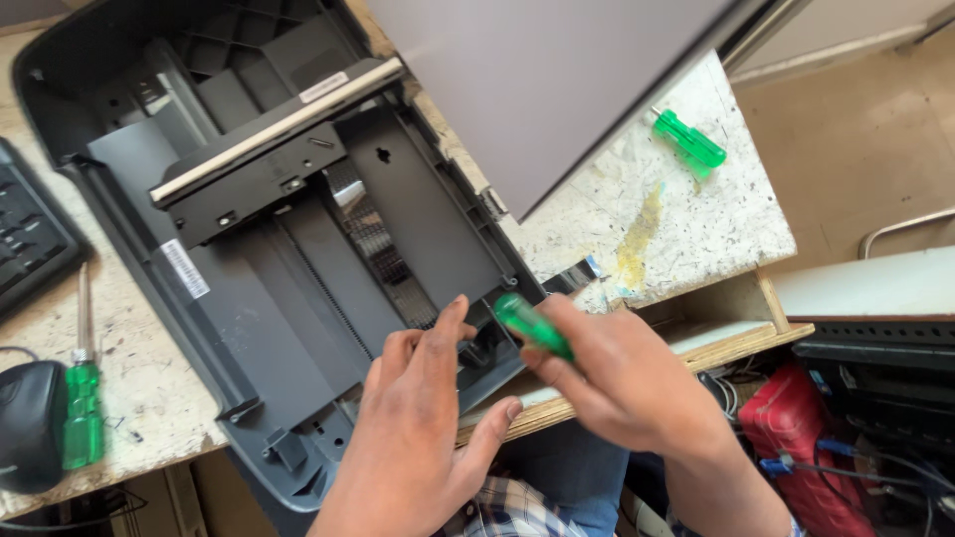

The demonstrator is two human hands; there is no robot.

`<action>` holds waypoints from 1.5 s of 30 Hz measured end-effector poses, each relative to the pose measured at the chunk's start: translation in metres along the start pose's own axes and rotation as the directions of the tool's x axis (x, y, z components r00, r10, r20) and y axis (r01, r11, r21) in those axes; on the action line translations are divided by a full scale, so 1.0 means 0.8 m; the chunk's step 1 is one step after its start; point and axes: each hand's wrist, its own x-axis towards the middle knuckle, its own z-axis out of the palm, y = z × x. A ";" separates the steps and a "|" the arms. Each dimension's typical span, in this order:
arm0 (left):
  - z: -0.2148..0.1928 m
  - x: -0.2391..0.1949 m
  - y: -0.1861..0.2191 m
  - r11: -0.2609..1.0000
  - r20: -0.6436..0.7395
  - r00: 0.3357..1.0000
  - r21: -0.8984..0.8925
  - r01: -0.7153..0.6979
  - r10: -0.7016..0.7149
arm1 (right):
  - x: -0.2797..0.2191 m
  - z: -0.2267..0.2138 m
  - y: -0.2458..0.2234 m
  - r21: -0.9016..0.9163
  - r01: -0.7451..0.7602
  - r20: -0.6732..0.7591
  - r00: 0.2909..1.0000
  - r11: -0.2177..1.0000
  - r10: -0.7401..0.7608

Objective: The person disassembles a flatbed scanner, removes the glass cover, and uses a screwdriver to detach the scanner head assembly. They disconnect a ribbon cable and remove the head from the chassis, placing it on the desk.

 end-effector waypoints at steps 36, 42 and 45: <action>-0.006 -0.004 0.007 0.994 -0.079 0.991 0.040 -0.106 0.109 | 0.027 -0.043 0.052 0.138 -0.202 -0.030 0.978 0.969 0.208; -0.006 0.001 0.014 0.997 0.036 0.998 0.064 0.041 -0.043 | 0.028 -0.031 0.065 -0.022 0.001 -0.121 0.993 1.000 -0.004; -0.007 0.002 0.016 0.996 0.022 0.999 0.087 0.036 -0.038 | 0.031 -0.027 0.065 -0.064 -0.129 -0.172 0.978 0.990 0.116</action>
